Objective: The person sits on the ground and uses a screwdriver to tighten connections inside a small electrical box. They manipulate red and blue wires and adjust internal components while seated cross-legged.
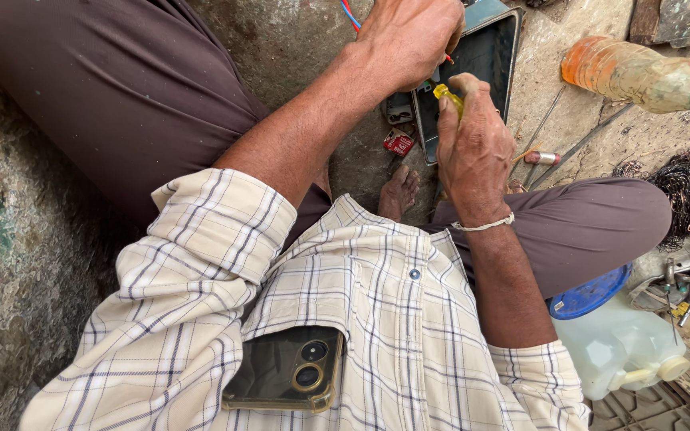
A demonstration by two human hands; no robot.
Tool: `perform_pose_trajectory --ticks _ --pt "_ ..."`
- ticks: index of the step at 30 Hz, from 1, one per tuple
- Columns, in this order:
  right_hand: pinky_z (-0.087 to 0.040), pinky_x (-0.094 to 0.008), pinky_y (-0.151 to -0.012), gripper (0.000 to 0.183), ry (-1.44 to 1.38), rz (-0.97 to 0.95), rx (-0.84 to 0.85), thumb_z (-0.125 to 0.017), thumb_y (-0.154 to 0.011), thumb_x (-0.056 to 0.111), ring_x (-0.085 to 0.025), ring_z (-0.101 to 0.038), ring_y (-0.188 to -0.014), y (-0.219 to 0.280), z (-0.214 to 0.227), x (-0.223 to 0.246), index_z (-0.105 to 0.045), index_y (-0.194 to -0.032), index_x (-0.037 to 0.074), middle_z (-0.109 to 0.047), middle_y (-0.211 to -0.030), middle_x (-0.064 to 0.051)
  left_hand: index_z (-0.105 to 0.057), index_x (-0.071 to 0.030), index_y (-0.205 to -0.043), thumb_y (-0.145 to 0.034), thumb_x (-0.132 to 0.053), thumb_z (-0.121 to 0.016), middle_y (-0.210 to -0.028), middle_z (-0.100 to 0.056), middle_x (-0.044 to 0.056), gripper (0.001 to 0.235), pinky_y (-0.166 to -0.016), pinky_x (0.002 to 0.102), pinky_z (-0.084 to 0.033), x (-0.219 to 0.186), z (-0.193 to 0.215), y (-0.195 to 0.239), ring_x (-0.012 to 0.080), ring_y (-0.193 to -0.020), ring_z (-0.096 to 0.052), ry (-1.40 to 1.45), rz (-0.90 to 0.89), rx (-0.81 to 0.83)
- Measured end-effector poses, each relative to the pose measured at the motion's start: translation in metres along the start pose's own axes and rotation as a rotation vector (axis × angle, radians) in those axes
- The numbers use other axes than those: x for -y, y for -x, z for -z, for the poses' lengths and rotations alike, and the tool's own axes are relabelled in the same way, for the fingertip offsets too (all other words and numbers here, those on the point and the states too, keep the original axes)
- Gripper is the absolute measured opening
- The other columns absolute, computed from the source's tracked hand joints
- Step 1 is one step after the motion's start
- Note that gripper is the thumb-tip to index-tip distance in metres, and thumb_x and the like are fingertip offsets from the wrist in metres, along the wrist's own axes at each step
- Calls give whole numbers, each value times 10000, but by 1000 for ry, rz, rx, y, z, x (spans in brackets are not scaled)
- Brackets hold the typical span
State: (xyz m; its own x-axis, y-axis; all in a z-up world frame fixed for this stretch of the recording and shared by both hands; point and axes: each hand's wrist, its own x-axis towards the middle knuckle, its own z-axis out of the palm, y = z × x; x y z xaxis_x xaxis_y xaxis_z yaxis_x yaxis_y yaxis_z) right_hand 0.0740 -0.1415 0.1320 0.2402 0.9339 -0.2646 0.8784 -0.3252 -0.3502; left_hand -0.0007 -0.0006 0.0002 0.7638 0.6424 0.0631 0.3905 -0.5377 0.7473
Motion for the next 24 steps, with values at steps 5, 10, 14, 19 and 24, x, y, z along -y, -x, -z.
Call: perform_pose_trajectory --ticks 5,10,14,19,24 --pt "-572 -424 -889 299 78 137 -28 -691 -1010 18 -314 -678 -1049 -1 0 -1 -567 -1276 73 -611 -1140 -149 -758 -72 -642 -638 -69 -840 -580 -679 136 82 -502 408 -532 1 1 1 263 -551 -689 -12 -17 -23" --pt "-562 -420 -865 313 3 109 -50 -734 -1048 93 -302 -684 -1035 -2 1 0 -546 -1291 33 -639 -1184 -158 -760 -70 -656 -659 -61 -832 -589 -679 131 73 -499 401 -537 1 1 0 252 -551 -690 -10 -2 8" --pt "-560 -427 -861 274 -14 101 -54 -716 -1047 32 -305 -689 -1031 -2 6 3 -567 -1278 33 -651 -1169 -144 -770 -75 -669 -642 -75 -838 -601 -693 133 74 -505 404 -542 2 0 -1 256 -565 -699 6 -24 -6" --pt "-576 -412 -871 237 -73 131 -88 -727 -1010 -11 -300 -686 -1032 -5 6 3 -595 -1205 20 -628 -1125 -148 -777 -73 -690 -659 -90 -846 -615 -701 132 77 -516 409 -541 2 3 -1 260 -583 -708 35 -10 14" --pt "-637 -331 -841 172 -184 130 -160 -742 -1053 24 -227 -710 -1003 -1 0 -13 -619 -1173 28 -652 -1117 -120 -789 -85 -703 -649 -99 -848 -630 -703 149 81 -531 414 -545 0 11 -1 282 -602 -714 39 -45 0"
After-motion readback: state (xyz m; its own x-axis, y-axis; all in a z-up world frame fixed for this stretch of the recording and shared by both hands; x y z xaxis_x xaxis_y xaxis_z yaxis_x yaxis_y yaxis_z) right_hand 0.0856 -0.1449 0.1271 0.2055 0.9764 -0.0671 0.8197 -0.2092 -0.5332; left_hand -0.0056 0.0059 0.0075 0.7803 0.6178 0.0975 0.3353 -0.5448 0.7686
